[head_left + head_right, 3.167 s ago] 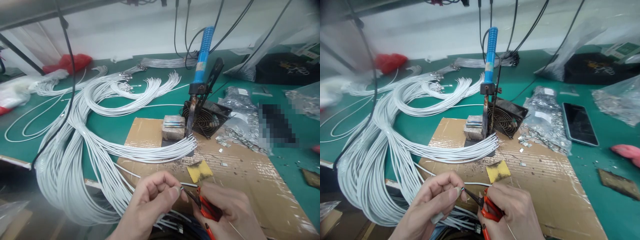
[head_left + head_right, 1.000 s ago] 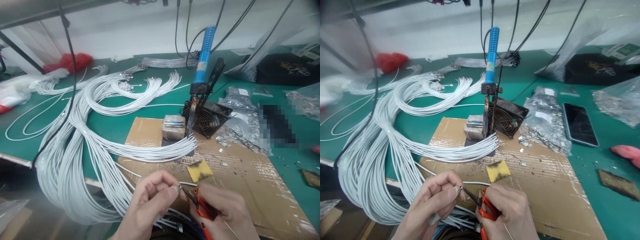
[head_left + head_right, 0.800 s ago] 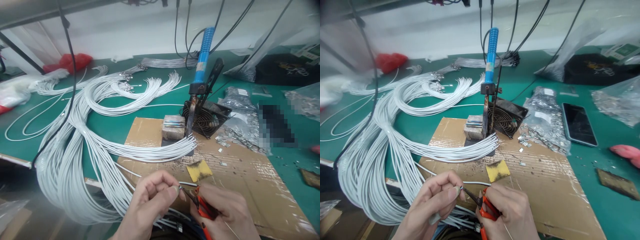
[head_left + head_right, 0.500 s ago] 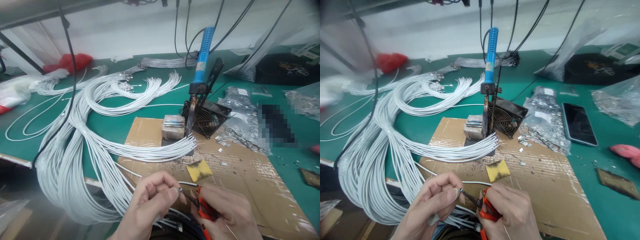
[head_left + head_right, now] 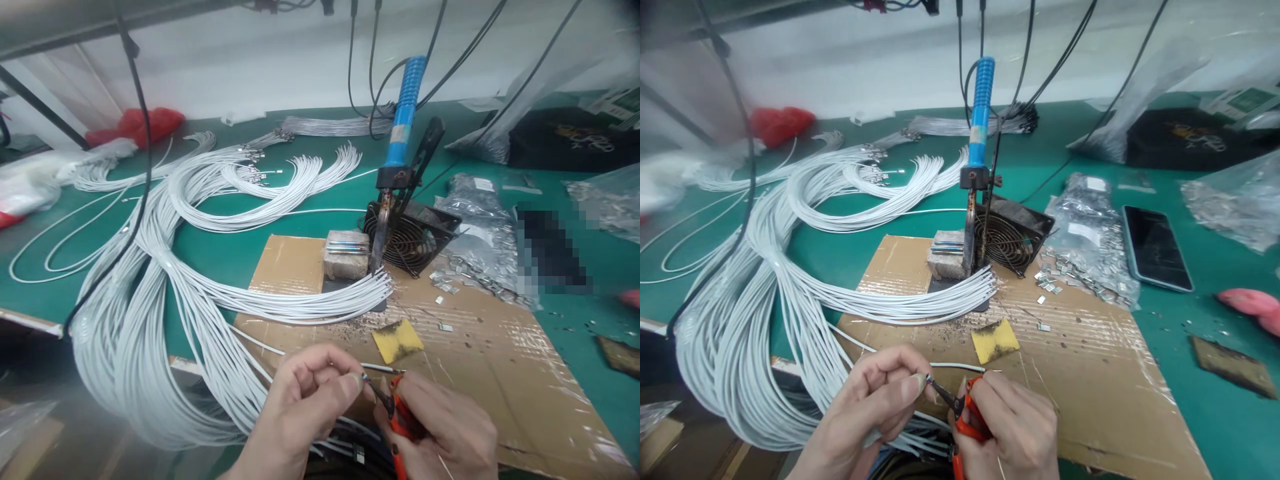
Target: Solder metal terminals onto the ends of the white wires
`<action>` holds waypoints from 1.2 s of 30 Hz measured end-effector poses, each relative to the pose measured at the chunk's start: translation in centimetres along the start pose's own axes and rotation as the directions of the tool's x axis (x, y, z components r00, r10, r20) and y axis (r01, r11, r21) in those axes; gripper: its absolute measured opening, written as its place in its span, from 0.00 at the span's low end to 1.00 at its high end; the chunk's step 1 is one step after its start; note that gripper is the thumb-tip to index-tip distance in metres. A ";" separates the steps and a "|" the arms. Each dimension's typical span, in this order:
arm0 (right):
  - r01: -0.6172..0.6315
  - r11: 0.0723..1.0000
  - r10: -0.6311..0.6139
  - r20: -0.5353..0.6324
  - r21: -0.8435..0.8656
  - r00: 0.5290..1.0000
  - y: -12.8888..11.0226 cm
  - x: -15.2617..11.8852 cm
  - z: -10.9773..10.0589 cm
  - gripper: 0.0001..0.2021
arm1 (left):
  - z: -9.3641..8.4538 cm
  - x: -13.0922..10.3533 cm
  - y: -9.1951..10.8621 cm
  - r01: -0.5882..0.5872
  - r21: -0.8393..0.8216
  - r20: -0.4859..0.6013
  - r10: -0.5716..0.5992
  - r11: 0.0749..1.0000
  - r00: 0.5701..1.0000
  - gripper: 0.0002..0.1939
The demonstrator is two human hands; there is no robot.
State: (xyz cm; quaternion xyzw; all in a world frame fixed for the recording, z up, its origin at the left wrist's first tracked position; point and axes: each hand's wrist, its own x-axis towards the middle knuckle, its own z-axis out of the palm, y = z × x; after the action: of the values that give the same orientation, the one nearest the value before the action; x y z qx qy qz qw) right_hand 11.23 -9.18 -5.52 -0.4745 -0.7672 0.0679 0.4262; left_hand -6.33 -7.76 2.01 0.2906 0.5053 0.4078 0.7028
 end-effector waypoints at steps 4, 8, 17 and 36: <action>-0.147 0.986 0.154 -0.106 0.073 0.982 -1.5 0.0 1.4 0.18 | 0.2 0.0 -0.2 -0.042 0.005 0.004 0.042 0.999 0.999 0.20; -0.291 0.936 0.334 -0.235 0.200 0.913 0.4 1.1 -0.6 0.24 | -0.4 0.2 -0.5 -0.053 -0.029 -0.039 0.052 0.998 0.998 0.17; -0.269 0.949 0.262 0.062 0.164 0.963 0.8 1.0 -1.3 0.20 | -0.5 0.2 -0.6 -0.115 0.036 -0.046 0.116 0.993 0.992 0.17; -0.031 0.994 0.008 0.206 0.109 0.978 0.3 2.1 -1.3 0.18 | -0.4 0.0 0.0 -0.063 0.073 -0.004 0.064 0.995 0.998 0.19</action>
State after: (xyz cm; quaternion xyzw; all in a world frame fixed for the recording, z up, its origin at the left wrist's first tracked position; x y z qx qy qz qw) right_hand 11.97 -7.72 -3.61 -0.4480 -0.7973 0.1636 0.3699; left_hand -6.72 -7.77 1.86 0.3307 0.5128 0.4122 0.6766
